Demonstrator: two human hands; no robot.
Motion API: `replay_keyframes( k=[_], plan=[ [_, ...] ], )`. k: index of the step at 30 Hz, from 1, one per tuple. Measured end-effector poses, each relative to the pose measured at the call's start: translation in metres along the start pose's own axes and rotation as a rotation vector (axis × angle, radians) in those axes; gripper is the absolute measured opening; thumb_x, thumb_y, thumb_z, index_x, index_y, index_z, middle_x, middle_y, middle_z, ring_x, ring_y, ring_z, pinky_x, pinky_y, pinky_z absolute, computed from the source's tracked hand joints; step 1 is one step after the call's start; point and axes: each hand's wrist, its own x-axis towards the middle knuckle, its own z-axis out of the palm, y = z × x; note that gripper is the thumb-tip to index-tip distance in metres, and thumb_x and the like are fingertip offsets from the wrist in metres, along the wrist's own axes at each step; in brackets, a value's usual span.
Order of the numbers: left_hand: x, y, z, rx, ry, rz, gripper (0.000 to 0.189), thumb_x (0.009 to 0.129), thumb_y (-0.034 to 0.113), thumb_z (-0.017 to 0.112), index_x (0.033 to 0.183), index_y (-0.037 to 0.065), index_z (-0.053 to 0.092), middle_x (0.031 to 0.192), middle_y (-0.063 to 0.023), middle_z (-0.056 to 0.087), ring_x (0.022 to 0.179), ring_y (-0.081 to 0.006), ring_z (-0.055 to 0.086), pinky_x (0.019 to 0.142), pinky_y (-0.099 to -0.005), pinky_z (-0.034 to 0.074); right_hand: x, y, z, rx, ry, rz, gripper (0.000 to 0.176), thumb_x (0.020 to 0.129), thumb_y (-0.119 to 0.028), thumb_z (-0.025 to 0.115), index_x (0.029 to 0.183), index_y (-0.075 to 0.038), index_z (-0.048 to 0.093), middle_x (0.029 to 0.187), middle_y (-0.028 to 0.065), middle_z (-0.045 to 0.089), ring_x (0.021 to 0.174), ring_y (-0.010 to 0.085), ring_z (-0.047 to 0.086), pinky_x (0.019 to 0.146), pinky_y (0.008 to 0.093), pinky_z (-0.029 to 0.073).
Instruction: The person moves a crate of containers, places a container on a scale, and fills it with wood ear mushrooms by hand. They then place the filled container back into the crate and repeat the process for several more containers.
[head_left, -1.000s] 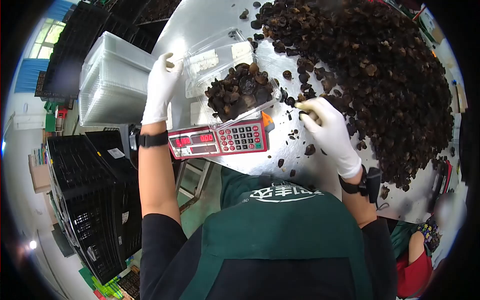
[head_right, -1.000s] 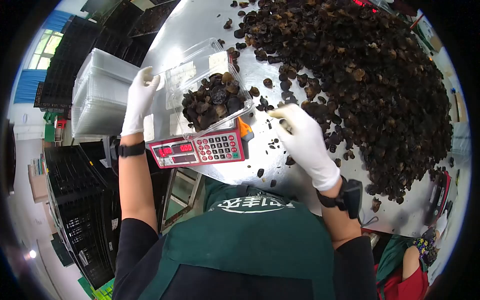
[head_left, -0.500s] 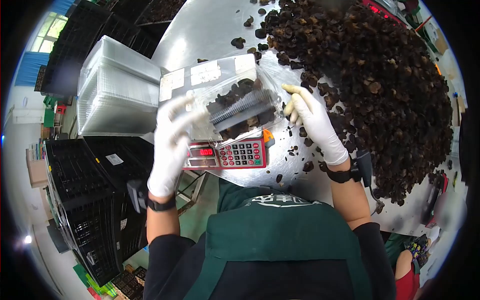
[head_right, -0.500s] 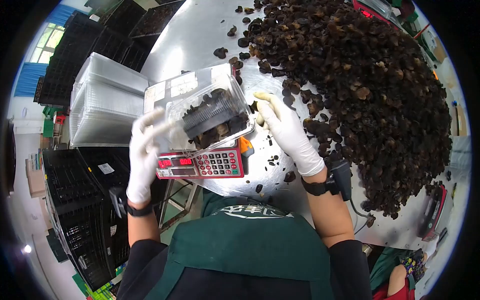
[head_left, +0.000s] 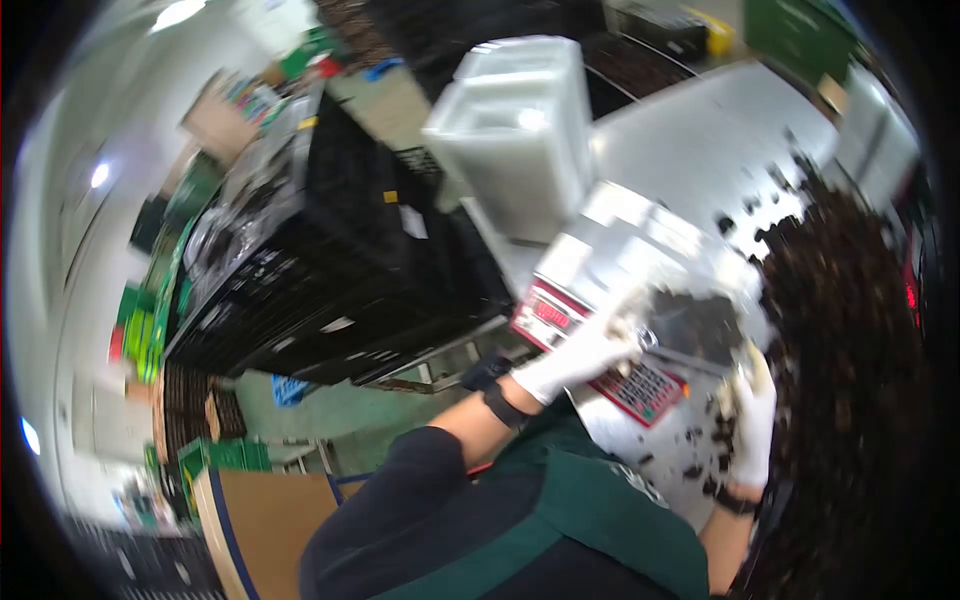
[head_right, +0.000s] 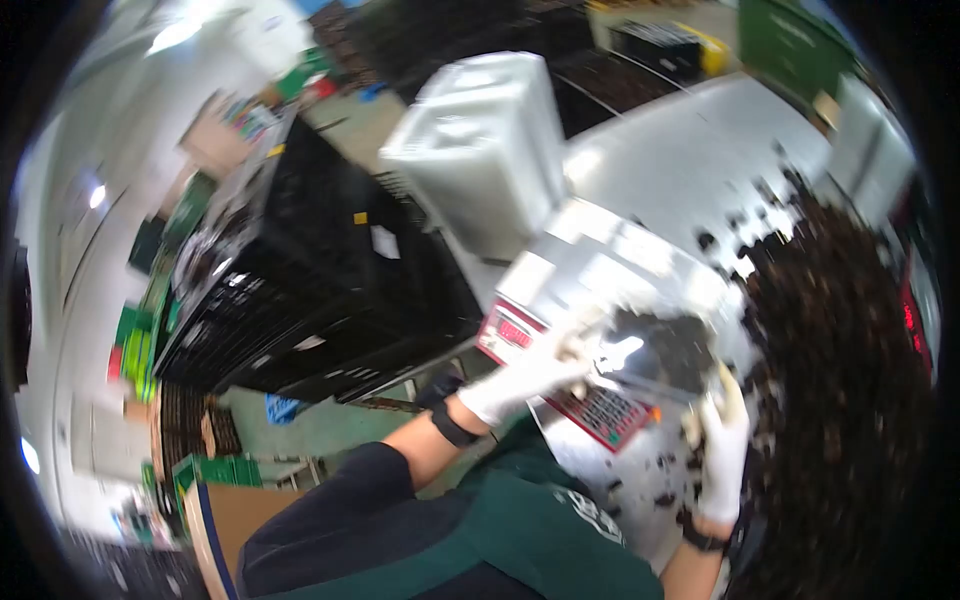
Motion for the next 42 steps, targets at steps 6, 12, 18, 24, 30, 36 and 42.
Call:
replay_keyframes(
  k=[6,12,18,24,30,36,42],
  plan=[
    [-0.072,0.033,0.006,-0.193,0.175,0.165,0.083,0.087,0.001,0.064,0.157,0.012,0.022,0.079,-0.0003,0.055,0.068,-0.0096,0.058,0.064,-0.0243,0.049,-0.04,-0.026,0.039,-0.075,0.055,-0.129,0.062,0.091,-0.003,0.05,0.15,0.003,0.031,0.071,0.0022,0.057,0.054,0.007,0.051,0.048,0.0192,0.041],
    [-0.149,0.128,-0.027,-0.299,0.432,0.408,0.077,0.086,0.003,0.065,0.153,0.003,0.027,0.078,-0.0021,0.058,0.063,-0.0096,0.06,0.059,-0.0226,0.052,-0.045,-0.09,0.095,-0.034,-0.332,-0.419,0.107,0.086,-0.052,0.074,0.154,0.006,0.016,0.083,0.0068,0.064,0.07,0.0124,0.063,0.065,0.0232,0.053],
    [-0.228,0.2,-0.106,0.021,0.9,0.97,0.078,0.091,0.006,0.065,0.154,0.002,0.019,0.084,-0.0071,0.061,0.073,-0.0132,0.061,0.066,-0.0242,0.051,-0.04,-0.089,0.089,-0.132,-0.25,-0.399,0.097,0.088,-0.055,0.07,0.151,0.006,0.029,0.081,0.0044,0.065,0.068,0.0071,0.061,0.064,0.0205,0.052],
    [-0.229,0.207,-0.147,0.053,1.109,0.891,0.074,0.097,0.012,0.062,0.154,0.002,0.016,0.119,-0.0196,0.064,0.099,-0.0239,0.068,0.087,-0.0315,0.052,-0.047,-0.071,0.069,-0.142,-0.159,-0.304,0.068,0.096,-0.033,0.063,0.146,0.006,0.04,0.079,0.0049,0.065,0.067,0.0067,0.059,0.062,0.0201,0.049],
    [-0.165,0.197,-0.11,0.458,0.674,0.516,0.043,0.096,0.011,0.061,0.137,0.001,0.055,0.11,-0.0112,0.071,0.102,-0.0168,0.066,0.091,-0.0295,0.05,-0.056,-0.05,0.03,-0.1,-0.055,-0.188,0.05,0.093,-0.008,0.048,0.142,0.005,0.047,0.083,0.0047,0.065,0.068,0.0071,0.055,0.063,0.0201,0.044],
    [-0.023,0.191,-0.097,1.597,0.607,0.785,0.054,0.084,0.007,0.066,0.136,-0.001,0.054,0.134,-0.0236,0.058,0.121,-0.0381,0.057,0.101,-0.0393,0.046,-0.075,-0.025,-0.005,-0.035,0.026,-0.01,0.042,0.095,-0.007,0.051,0.135,0.001,0.055,0.085,0.0033,0.065,0.071,0.0058,0.055,0.065,0.0204,0.044],
    [0.03,0.199,-0.183,1.369,0.527,0.316,0.019,0.094,0.009,0.063,0.106,-0.005,0.066,0.094,-0.0088,0.068,0.091,-0.0137,0.062,0.086,-0.0273,0.048,-0.114,0.014,-0.048,0.069,0.174,0.05,0.035,0.097,-0.009,0.053,0.13,-0.001,0.06,0.089,0.0039,0.067,0.073,0.0066,0.058,0.07,0.0227,0.049]
  ],
)
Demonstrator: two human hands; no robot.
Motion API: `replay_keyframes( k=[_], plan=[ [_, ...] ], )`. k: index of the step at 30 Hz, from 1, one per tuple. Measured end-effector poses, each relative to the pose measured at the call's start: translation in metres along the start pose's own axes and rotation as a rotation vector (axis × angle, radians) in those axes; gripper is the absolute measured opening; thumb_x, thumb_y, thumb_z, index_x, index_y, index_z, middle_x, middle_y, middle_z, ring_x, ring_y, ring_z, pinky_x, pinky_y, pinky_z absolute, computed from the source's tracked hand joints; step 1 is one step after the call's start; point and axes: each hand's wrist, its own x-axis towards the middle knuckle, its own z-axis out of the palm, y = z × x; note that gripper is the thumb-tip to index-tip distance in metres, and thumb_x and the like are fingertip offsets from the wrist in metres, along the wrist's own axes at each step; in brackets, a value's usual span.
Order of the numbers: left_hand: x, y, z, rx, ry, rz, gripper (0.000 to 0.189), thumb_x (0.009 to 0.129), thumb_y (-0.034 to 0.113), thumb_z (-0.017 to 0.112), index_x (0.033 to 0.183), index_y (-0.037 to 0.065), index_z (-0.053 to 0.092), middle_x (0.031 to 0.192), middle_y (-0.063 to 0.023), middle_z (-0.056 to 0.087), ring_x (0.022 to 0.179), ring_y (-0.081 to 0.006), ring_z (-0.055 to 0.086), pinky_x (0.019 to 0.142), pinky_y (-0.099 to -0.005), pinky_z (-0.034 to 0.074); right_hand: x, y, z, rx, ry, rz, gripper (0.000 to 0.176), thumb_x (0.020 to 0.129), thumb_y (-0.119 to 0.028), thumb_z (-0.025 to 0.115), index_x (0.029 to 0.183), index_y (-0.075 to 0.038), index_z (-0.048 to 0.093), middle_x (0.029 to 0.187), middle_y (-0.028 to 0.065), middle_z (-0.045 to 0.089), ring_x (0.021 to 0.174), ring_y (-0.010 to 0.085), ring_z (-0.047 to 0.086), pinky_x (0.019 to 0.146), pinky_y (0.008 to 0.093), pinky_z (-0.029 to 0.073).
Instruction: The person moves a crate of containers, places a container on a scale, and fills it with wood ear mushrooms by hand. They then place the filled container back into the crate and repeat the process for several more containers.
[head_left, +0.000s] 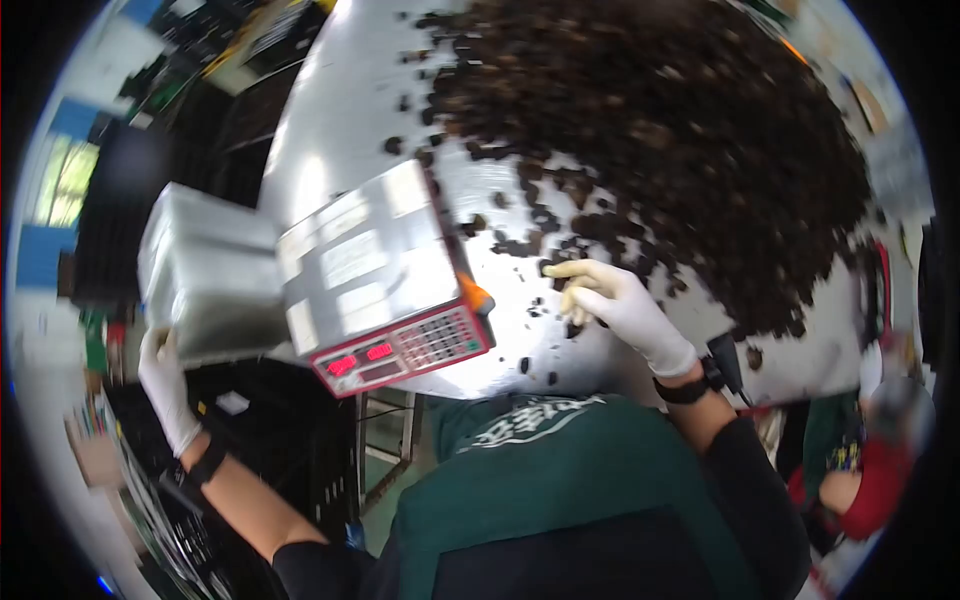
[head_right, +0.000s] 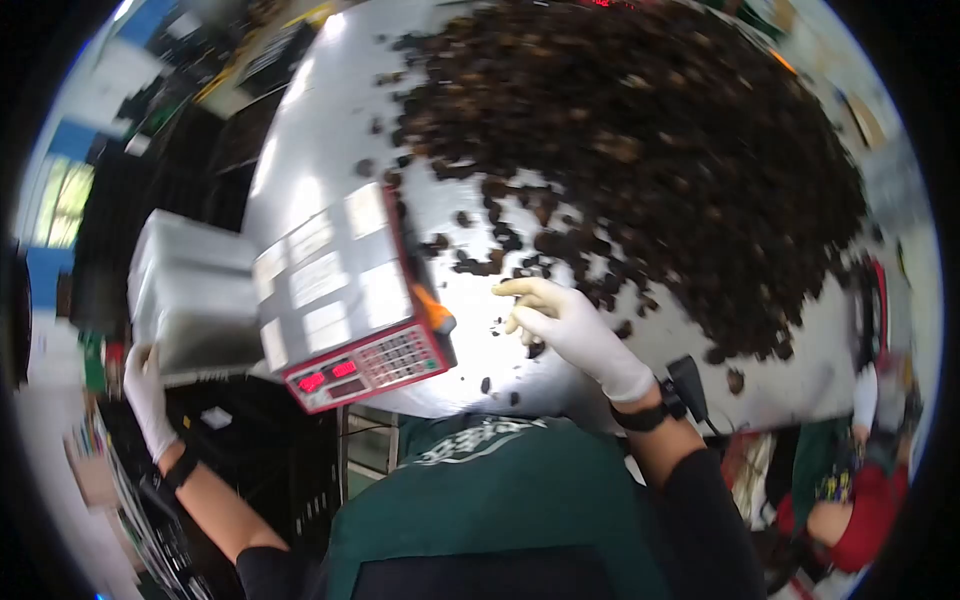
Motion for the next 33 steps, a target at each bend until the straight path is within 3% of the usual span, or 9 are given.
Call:
replay_keyframes(
  k=[3,4,10,15,17,19,23,29,33],
  plan=[
    [0.019,-0.02,0.014,-0.317,-0.039,0.074,0.021,0.098,0.007,0.06,0.117,-0.002,0.064,0.108,-0.0069,0.067,0.096,-0.0132,0.06,0.091,-0.0278,0.047,-0.004,0.027,-0.025,-0.002,0.074,0.062,0.033,0.098,-0.009,0.051,0.128,-0.002,0.062,0.09,0.0041,0.068,0.073,0.0077,0.06,0.068,0.0228,0.049],
    [0.029,-0.041,0.011,-0.16,-0.126,0.082,0.022,0.097,0.007,0.061,0.116,-0.003,0.065,0.105,-0.0074,0.068,0.096,-0.0134,0.061,0.09,-0.0275,0.048,-0.004,0.032,-0.03,-0.008,0.098,0.058,0.033,0.098,-0.009,0.051,0.128,-0.002,0.062,0.09,0.004,0.068,0.073,0.0077,0.061,0.068,0.023,0.049],
    [0.048,-0.047,0.0,-0.011,-0.21,0.027,0.017,0.092,0.007,0.069,0.102,-0.006,0.071,0.09,-0.0053,0.071,0.085,-0.011,0.064,0.081,-0.0269,0.051,0.011,0.054,-0.062,-0.232,0.352,-0.075,0.028,0.094,-0.009,0.057,0.12,-0.004,0.067,0.078,0.0007,0.068,0.067,0.0059,0.057,0.063,0.024,0.048],
    [0.056,-0.051,-0.016,0.081,-0.099,0.193,0.031,0.089,0.008,0.074,0.071,0.007,0.049,0.07,0.0056,0.047,0.068,-0.0051,0.041,0.064,-0.021,0.037,0.017,0.043,-0.112,-0.484,0.66,-0.151,0.029,0.088,-0.011,0.061,0.116,-0.006,0.07,0.085,0.0056,0.069,0.066,0.0105,0.058,0.065,0.0273,0.05],
    [0.055,-0.028,-0.025,0.011,-0.118,0.051,0.012,0.092,0.009,0.071,0.087,0.001,0.063,0.082,0.0019,0.059,0.079,-0.0093,0.054,0.075,-0.0221,0.045,0.026,0.036,-0.134,-0.695,0.755,-0.231,0.027,0.086,-0.009,0.063,0.112,-0.007,0.071,0.087,0.0061,0.068,0.07,0.0147,0.061,0.069,0.0294,0.051],
    [0.033,0.021,-0.019,-0.257,0.147,0.032,0.014,0.095,0.005,0.064,0.107,-0.002,0.067,0.099,-0.0028,0.065,0.093,-0.0132,0.061,0.086,-0.0253,0.049,0.041,0.021,-0.151,-0.889,0.798,-0.345,0.023,0.085,-0.009,0.064,0.108,-0.008,0.071,0.093,0.0069,0.067,0.08,0.0209,0.064,0.075,0.0329,0.053],
    [-0.024,0.108,0.036,0.014,0.149,0.479,0.027,0.092,-0.01,0.06,0.117,-0.004,0.064,0.111,-0.0076,0.067,0.101,-0.0167,0.062,0.094,-0.0306,0.051,0.1,0.008,-0.179,-1.138,0.852,-0.634,0.027,0.085,-0.009,0.064,0.112,-0.01,0.067,0.112,0.0063,0.065,0.105,0.0289,0.063,0.089,0.0403,0.053],
    [-0.094,0.2,0.146,-0.188,-0.315,0.557,0.022,0.081,-0.008,0.068,0.1,0.002,0.068,0.091,-0.0114,0.065,0.085,-0.0266,0.065,0.076,-0.0348,0.051,0.131,0.003,-0.197,-1.299,0.74,-0.232,0.017,0.083,-0.009,0.067,0.1,-0.01,0.068,0.116,0.0073,0.066,0.1,0.0285,0.066,0.083,0.0398,0.053],
    [-0.113,0.204,0.175,-0.204,-0.392,0.55,0.024,0.082,-0.005,0.07,0.104,0.003,0.068,0.095,-0.0124,0.066,0.088,-0.0281,0.065,0.079,-0.0351,0.052,0.091,0.007,-0.198,-0.893,0.86,-0.357,0.017,0.087,-0.013,0.071,0.103,-0.008,0.068,0.093,0.0089,0.072,0.071,0.02,0.067,0.066,0.0318,0.053]
  ],
)
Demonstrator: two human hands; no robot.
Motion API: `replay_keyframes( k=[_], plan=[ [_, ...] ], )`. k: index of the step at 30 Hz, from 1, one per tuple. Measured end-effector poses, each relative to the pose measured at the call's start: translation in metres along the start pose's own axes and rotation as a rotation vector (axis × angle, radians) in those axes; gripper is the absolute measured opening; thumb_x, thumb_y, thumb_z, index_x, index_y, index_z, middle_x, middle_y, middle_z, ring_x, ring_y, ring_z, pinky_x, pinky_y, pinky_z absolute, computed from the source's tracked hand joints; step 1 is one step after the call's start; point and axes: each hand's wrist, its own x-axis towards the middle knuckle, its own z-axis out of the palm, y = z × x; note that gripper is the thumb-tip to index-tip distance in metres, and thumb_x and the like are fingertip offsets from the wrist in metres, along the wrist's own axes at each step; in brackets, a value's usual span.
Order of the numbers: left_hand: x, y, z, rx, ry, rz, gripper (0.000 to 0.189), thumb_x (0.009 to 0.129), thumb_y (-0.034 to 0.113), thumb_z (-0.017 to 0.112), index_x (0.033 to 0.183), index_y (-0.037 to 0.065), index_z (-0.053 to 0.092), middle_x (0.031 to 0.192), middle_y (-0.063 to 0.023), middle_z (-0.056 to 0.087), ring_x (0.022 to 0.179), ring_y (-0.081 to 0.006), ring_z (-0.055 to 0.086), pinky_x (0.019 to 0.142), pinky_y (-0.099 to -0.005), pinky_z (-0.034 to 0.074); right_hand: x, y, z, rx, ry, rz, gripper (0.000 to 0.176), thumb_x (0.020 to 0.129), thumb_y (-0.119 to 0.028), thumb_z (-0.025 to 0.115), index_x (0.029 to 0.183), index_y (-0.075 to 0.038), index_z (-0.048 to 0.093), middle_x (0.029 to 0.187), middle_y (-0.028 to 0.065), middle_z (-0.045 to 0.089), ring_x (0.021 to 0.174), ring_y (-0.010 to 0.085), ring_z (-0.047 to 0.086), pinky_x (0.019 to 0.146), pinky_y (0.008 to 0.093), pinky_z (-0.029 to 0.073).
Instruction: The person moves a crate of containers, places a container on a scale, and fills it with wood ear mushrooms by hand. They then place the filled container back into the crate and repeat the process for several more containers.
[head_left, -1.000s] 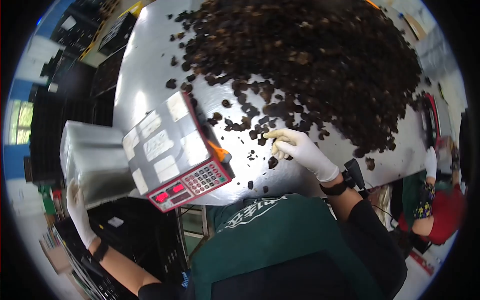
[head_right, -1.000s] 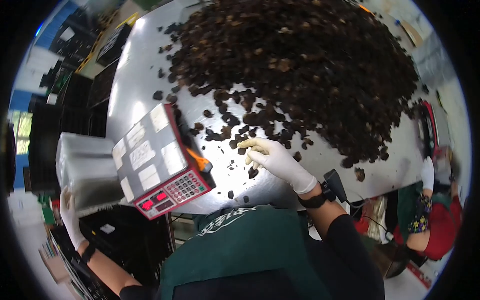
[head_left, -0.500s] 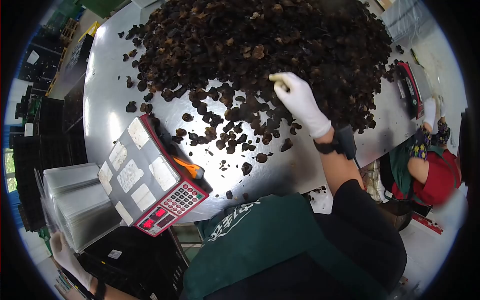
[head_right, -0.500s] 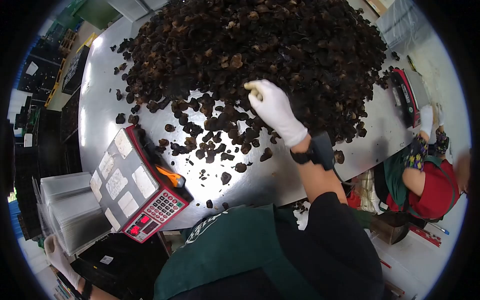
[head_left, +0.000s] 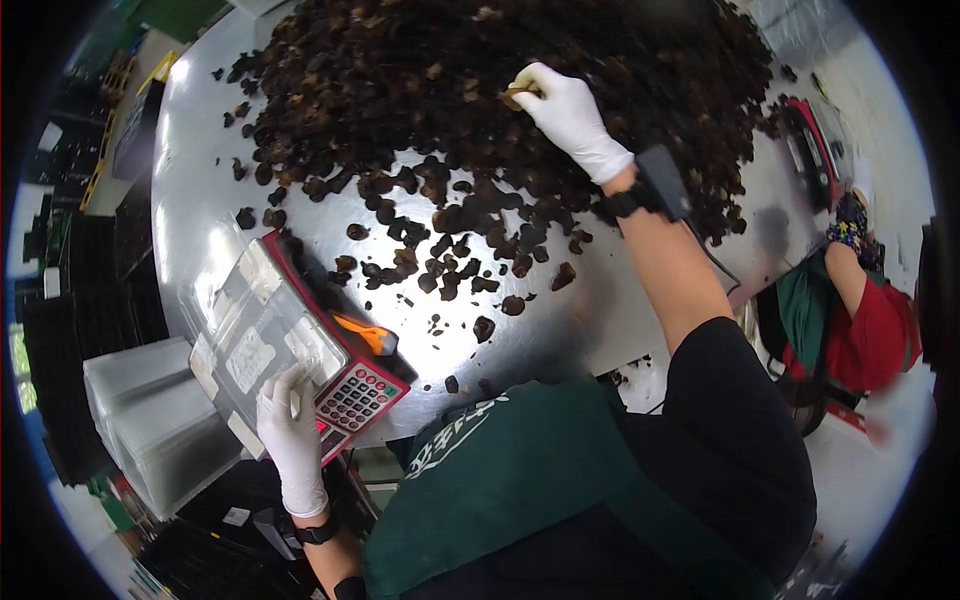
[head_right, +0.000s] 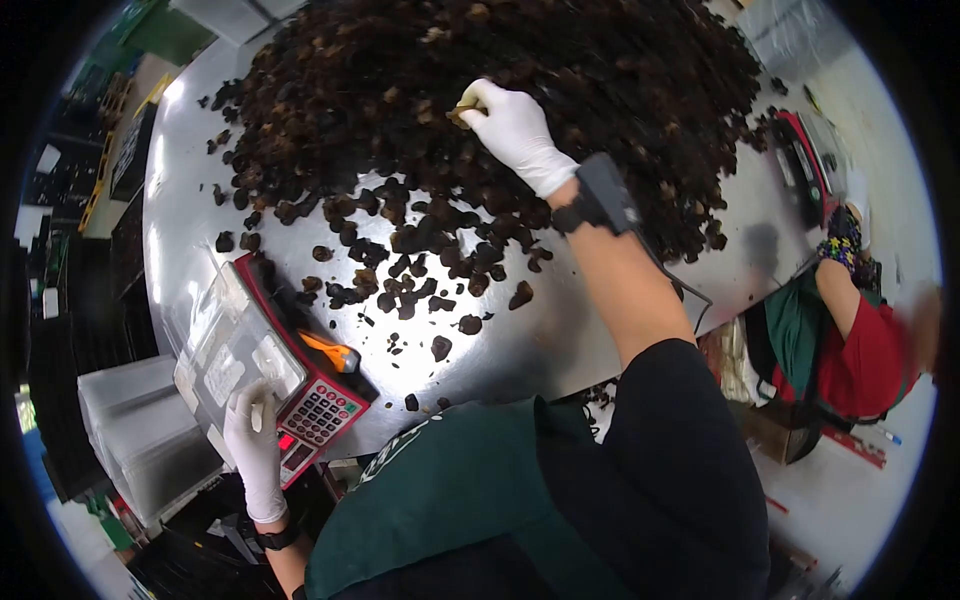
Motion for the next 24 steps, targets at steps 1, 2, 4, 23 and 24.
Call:
replay_keyframes(
  k=[1,2,4,23,24],
  plan=[
    [0.0,-0.001,0.005,-0.001,-0.022,0.0,0.024,0.083,-0.005,0.07,0.105,0.003,0.068,0.097,-0.0125,0.066,0.089,-0.0279,0.066,0.079,-0.0352,0.052,-0.014,0.005,-0.013,0.18,0.073,0.004,0.014,0.086,-0.014,0.07,0.099,-0.007,0.069,0.08,0.0106,0.073,0.063,0.0229,0.067,0.06,0.0319,0.052],
    [0.0,-0.003,0.009,-0.022,-0.019,-0.005,0.023,0.084,-0.004,0.07,0.106,0.003,0.068,0.098,-0.0124,0.066,0.09,-0.0276,0.066,0.08,-0.0352,0.052,-0.028,0.0,-0.037,0.311,-0.008,0.192,0.016,0.089,-0.016,0.07,0.1,-0.005,0.07,0.082,0.008,0.075,0.057,0.0105,0.062,0.055,0.025,0.049],
    [-0.001,-0.01,0.013,-0.071,-0.042,0.0,0.022,0.085,-0.003,0.07,0.107,0.003,0.068,0.101,-0.0124,0.067,0.091,-0.0269,0.066,0.081,-0.0352,0.052,-0.067,0.019,-0.074,0.458,-0.011,0.277,0.015,0.092,-0.015,0.068,0.098,-0.001,0.07,0.083,0.006,0.075,0.055,0.0043,0.056,0.052,0.0212,0.046],
    [0.014,-0.012,0.016,0.003,-0.145,0.031,0.04,0.088,0.002,0.068,0.127,0.002,0.06,0.107,-0.0113,0.066,0.098,-0.0239,0.066,0.092,-0.035,0.049,-0.332,0.039,-0.196,-0.559,-0.214,0.547,0.026,0.087,-0.032,0.066,0.097,-0.008,0.074,0.087,0.0161,0.069,0.085,0.0371,0.067,0.077,0.0435,0.054],
    [0.012,-0.013,0.015,0.01,-0.134,0.03,0.041,0.088,0.001,0.068,0.128,0.002,0.059,0.11,-0.0116,0.065,0.101,-0.0245,0.065,0.093,-0.0352,0.049,-0.307,0.019,-0.178,-0.422,-0.086,0.439,0.03,0.086,-0.029,0.067,0.11,-0.011,0.071,0.1,0.0137,0.068,0.095,0.0336,0.065,0.082,0.0409,0.054]
  ],
)
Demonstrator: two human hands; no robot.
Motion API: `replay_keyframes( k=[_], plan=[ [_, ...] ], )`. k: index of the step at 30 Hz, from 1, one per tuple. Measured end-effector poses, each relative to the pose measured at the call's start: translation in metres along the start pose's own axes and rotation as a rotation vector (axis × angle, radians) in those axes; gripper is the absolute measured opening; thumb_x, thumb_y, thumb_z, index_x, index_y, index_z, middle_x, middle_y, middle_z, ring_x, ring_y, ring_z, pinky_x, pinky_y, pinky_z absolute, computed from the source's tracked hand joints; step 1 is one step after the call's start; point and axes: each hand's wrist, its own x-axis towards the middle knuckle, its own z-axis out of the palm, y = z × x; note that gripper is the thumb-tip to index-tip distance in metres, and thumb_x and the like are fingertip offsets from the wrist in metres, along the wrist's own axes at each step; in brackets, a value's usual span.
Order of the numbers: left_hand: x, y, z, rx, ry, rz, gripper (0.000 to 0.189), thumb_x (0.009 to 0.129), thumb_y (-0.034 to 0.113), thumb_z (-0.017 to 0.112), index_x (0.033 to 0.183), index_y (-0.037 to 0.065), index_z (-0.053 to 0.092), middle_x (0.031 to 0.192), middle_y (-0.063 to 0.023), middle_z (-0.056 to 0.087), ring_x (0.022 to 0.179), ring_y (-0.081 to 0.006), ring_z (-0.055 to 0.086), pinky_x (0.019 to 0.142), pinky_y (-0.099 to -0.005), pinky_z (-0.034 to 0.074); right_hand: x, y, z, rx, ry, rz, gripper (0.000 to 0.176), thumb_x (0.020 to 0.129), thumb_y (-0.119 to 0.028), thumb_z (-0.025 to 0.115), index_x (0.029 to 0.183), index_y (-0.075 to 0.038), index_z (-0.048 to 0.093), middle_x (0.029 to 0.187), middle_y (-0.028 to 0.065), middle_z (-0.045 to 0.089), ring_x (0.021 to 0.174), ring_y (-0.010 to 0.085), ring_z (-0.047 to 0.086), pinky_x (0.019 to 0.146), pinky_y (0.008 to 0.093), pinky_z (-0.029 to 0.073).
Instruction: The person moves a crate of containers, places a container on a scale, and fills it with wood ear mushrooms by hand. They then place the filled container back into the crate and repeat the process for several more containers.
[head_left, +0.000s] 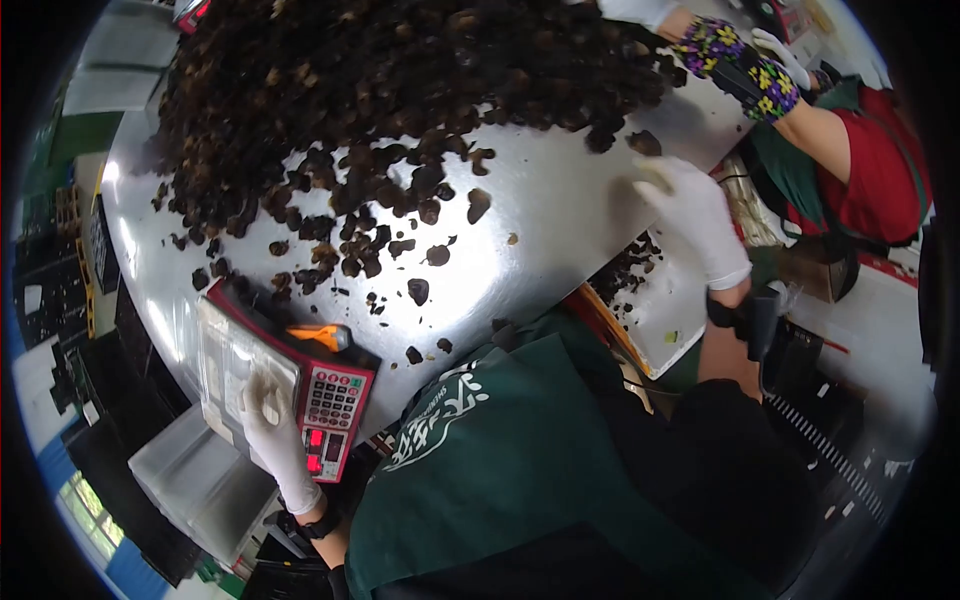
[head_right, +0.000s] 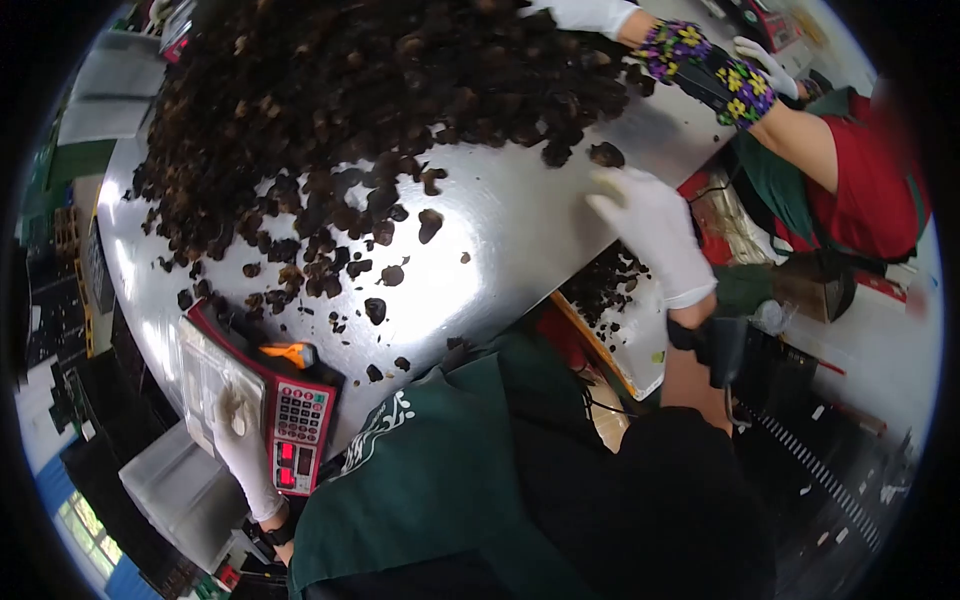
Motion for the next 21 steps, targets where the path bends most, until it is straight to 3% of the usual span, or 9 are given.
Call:
replay_keyframes(
  k=[2,4,5,12,16,18,21],
  plan=[
    [-0.004,0.002,0.002,0.011,0.029,-0.006,0.044,0.087,0.0,0.068,0.13,0.003,0.058,0.115,-0.0124,0.063,0.106,-0.0257,0.064,0.095,-0.0358,0.048,0.024,-0.05,0.028,0.138,-0.01,-0.175,0.056,0.081,-0.026,0.073,0.134,-0.017,0.058,0.127,0.0106,0.061,0.12,0.0293,0.056,0.103,0.04,0.047],
    [-0.009,0.01,0.003,0.008,0.053,-0.046,0.046,0.088,-0.001,0.067,0.132,0.004,0.055,0.122,-0.0141,0.059,0.114,-0.0291,0.061,0.099,-0.0385,0.047,0.04,-0.095,0.064,0.28,-0.16,-0.319,0.074,0.075,-0.027,0.078,0.144,-0.02,0.051,0.151,0.0118,0.042,0.134,0.033,0.044,0.112,0.0412,0.04],
    [-0.011,0.014,0.003,-0.019,0.07,-0.036,0.046,0.088,-0.001,0.066,0.133,0.004,0.055,0.125,-0.0145,0.058,0.116,-0.0301,0.06,0.1,-0.0392,0.046,0.051,-0.106,0.088,0.275,-0.149,-0.424,0.076,0.074,-0.027,0.079,0.144,-0.02,0.05,0.153,0.0144,0.038,0.137,0.036,0.041,0.114,0.0432,0.037],
    [-0.025,0.015,0.004,-0.03,0.202,-0.053,0.047,0.089,-0.001,0.065,0.135,0.003,0.053,0.131,-0.0157,0.056,0.126,-0.0338,0.054,0.107,-0.0408,0.041,0.109,-0.168,0.153,0.301,0.08,-0.516,0.077,0.076,-0.037,0.08,0.146,-0.025,0.049,0.157,0.0136,0.033,0.141,0.0358,0.035,0.116,0.0478,0.034],
    [-0.024,0.016,0.009,-0.028,0.221,-0.095,0.049,0.088,-0.003,0.065,0.135,0.004,0.053,0.132,-0.0163,0.056,0.126,-0.0341,0.053,0.107,-0.0409,0.041,0.119,-0.213,0.157,0.173,-0.07,-0.69,0.082,0.073,-0.05,0.079,0.147,-0.035,0.048,0.161,0.0093,0.027,0.146,0.032,0.031,0.107,0.049,0.041],
    [-0.022,0.018,0.011,-0.027,0.228,-0.085,0.052,0.086,-0.003,0.067,0.136,0.004,0.053,0.132,-0.0165,0.056,0.125,-0.0342,0.053,0.106,-0.0411,0.042,0.125,-0.23,0.159,0.091,-0.095,-0.697,0.077,0.074,-0.043,0.08,0.144,-0.032,0.051,0.16,0.0075,0.031,0.14,0.0333,0.037,0.108,0.0489,0.04],
    [-0.02,0.021,0.009,-0.012,0.218,-0.047,0.053,0.086,0.0,0.068,0.137,0.005,0.054,0.133,-0.0169,0.054,0.125,-0.0344,0.053,0.106,-0.0413,0.042,0.136,-0.241,0.173,-0.032,-0.042,-0.746,0.059,0.081,-0.04,0.075,0.136,-0.029,0.058,0.143,0.0049,0.05,0.124,0.0251,0.051,0.087,0.0418,0.053]
  ],
)
